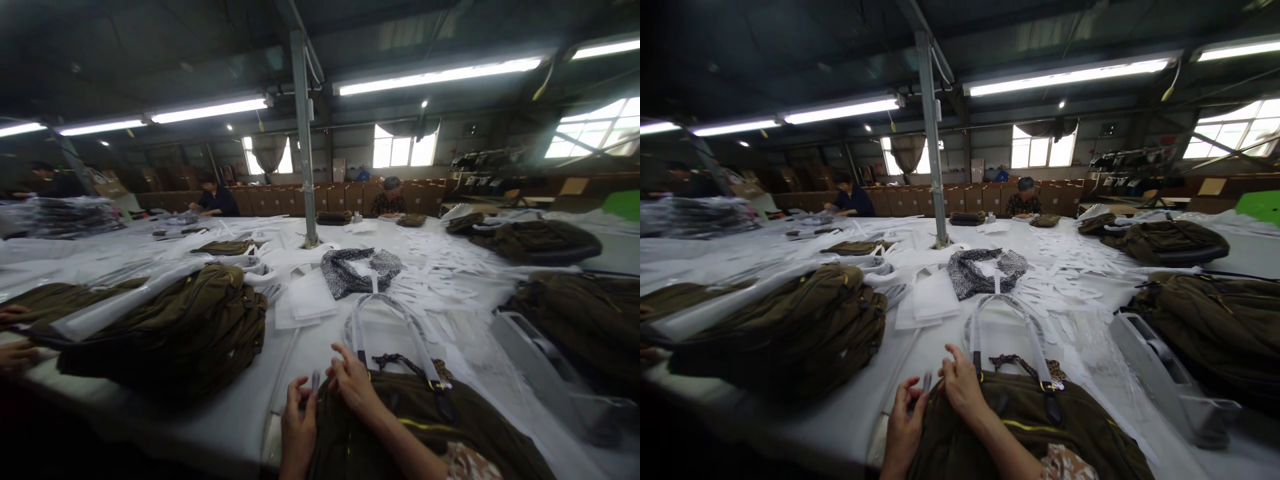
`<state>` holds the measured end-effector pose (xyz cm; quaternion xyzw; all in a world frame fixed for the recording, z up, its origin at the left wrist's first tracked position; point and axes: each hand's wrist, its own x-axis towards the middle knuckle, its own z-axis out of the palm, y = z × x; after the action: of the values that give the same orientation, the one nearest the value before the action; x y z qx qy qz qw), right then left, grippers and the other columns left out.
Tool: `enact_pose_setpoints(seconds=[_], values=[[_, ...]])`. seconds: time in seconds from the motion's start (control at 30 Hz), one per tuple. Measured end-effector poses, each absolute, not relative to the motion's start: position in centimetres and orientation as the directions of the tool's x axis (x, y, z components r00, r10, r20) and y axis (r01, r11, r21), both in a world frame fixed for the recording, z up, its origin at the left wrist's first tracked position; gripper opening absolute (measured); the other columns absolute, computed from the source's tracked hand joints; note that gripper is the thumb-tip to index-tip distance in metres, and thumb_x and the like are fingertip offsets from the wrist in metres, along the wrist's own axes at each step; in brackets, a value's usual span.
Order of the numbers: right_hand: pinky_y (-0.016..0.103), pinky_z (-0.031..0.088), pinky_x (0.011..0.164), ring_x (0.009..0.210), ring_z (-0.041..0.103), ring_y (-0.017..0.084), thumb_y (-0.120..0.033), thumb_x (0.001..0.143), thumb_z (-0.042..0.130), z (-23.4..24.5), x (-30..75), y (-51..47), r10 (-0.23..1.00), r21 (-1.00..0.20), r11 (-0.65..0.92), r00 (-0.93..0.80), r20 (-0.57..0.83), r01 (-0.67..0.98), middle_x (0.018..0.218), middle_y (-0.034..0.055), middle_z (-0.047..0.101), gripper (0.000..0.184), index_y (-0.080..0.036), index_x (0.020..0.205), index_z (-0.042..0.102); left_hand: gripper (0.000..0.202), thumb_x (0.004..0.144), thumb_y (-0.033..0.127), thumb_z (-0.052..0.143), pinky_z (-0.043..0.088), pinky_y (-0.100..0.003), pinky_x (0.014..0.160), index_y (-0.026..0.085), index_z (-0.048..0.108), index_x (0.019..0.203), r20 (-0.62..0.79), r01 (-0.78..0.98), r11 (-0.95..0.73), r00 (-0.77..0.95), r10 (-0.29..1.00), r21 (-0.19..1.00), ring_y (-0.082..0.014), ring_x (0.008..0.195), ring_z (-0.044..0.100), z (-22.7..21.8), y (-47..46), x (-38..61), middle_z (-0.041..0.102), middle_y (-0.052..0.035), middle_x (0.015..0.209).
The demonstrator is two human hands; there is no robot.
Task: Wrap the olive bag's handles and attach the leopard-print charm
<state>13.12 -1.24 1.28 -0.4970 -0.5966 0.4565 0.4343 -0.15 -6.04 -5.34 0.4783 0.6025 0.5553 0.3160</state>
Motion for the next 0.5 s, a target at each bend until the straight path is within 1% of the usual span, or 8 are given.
enact_pose_setpoints(seconds=[0.1, 0.17, 0.2, 0.27, 0.33, 0.37, 0.4, 0.5], values=[[0.025, 0.046, 0.053, 0.055, 0.061, 0.014, -0.035, 0.085, 0.037, 4.2, 17.9, -1.3, 0.990, -0.966, 0.142, -0.034, 0.138, 0.217, 0.078, 0.0046, 0.066, 0.043, -0.014, 0.121, 0.046, 0.046, 0.073, 0.055, 0.053, 0.046, -0.030, 0.069, 0.019, 0.048, 0.100, 0.158, 0.257, -0.063, -0.368, 0.916, 0.964, -0.0186, 0.071, 0.061, -5.3, -6.0, -0.3, 0.061, -0.0013, 0.074], [0.025, 0.045, 0.055, 0.057, 0.061, 0.015, -0.037, 0.084, 0.040, 5.5, 21.8, -2.0, 0.989, -0.948, 0.133, 0.030, 0.148, 0.290, 0.077, 0.0042, 0.067, 0.039, -0.014, 0.113, 0.053, 0.047, 0.071, 0.057, 0.053, 0.046, -0.031, 0.070, 0.019, 0.048, 0.099, 0.157, 0.265, -0.055, -0.381, 0.911, 0.963, -0.0195, 0.073, 0.061, -5.5, -6.0, -0.4, 0.062, -0.0018, 0.076], [0.026, 0.044, 0.055, 0.057, 0.060, 0.016, -0.038, 0.083, 0.042, 5.7, 23.6, -2.5, 0.988, -0.924, 0.111, 0.063, 0.144, 0.366, 0.074, 0.0037, 0.066, 0.036, -0.014, 0.105, 0.058, 0.047, 0.070, 0.057, 0.054, 0.047, -0.031, 0.070, 0.020, 0.049, 0.099, 0.156, 0.269, -0.052, -0.384, 0.910, 0.962, -0.0201, 0.074, 0.061, -5.6, -5.9, -0.5, 0.062, -0.0019, 0.076], [0.026, 0.041, 0.053, 0.055, 0.058, 0.017, -0.040, 0.082, 0.043, 5.2, 26.2, -4.0, 0.983, -0.832, 0.067, 0.104, 0.148, 0.551, 0.063, 0.0025, 0.064, 0.033, -0.016, 0.082, 0.065, 0.048, 0.069, 0.058, 0.054, 0.047, -0.033, 0.071, 0.020, 0.050, 0.098, 0.156, 0.282, -0.046, -0.381, 0.911, 0.958, -0.0213, 0.076, 0.061, -5.9, -5.8, -0.5, 0.062, -0.0024, 0.077], [0.027, 0.037, 0.053, 0.055, 0.057, 0.019, -0.043, 0.083, 0.043, 3.7, 27.2, -5.6, 0.986, -0.727, 0.054, 0.078, 0.147, 0.685, 0.056, 0.0023, 0.062, 0.038, -0.018, 0.063, 0.065, 0.049, 0.068, 0.059, 0.055, 0.047, -0.034, 0.072, 0.020, 0.051, 0.097, 0.157, 0.294, -0.041, -0.383, 0.910, 0.955, -0.0226, 0.078, 0.061, -6.3, -5.6, -0.6, 0.063, -0.0031, 0.078], [0.027, 0.036, 0.053, 0.056, 0.058, 0.019, -0.043, 0.083, 0.043, 2.8, 27.1, -6.3, 0.988, -0.691, 0.061, 0.056, 0.145, 0.720, 0.055, 0.0025, 0.062, 0.039, -0.019, 0.060, 0.065, 0.050, 0.067, 0.060, 0.056, 0.047, -0.035, 0.072, 0.020, 0.052, 0.096, 0.160, 0.294, -0.043, -0.389, 0.907, 0.955, -0.0231, 0.078, 0.062, -6.4, -5.5, -0.6, 0.063, -0.0032, 0.078], [0.026, 0.036, 0.054, 0.058, 0.059, 0.019, -0.042, 0.082, 0.045, 2.0, 26.8, -6.9, 0.989, -0.673, 0.067, 0.039, 0.142, 0.736, 0.057, 0.0026, 0.063, 0.037, -0.019, 0.061, 0.066, 0.050, 0.066, 0.060, 0.057, 0.047, -0.035, 0.072, 0.020, 0.052, 0.095, 0.165, 0.287, -0.050, -0.393, 0.905, 0.957, -0.0233, 0.078, 0.062, -6.5, -5.3, -0.7, 0.063, -0.0030, 0.077], [0.026, 0.038, 0.060, 0.064, 0.062, 0.019, -0.039, 0.077, 0.055, 0.4, 25.2, -7.7, 0.989, -0.691, 0.060, 0.051, 0.139, 0.721, 0.066, 0.0032, 0.068, 0.023, -0.021, 0.079, 0.070, 0.046, 0.067, 0.057, 0.056, 0.048, -0.034, 0.070, 0.019, 0.052, 0.094, 0.173, 0.265, -0.077, -0.360, 0.917, 0.961, -0.0223, 0.072, 0.062, -5.8, -4.8, -1.3, 0.062, -0.0020, 0.072]])
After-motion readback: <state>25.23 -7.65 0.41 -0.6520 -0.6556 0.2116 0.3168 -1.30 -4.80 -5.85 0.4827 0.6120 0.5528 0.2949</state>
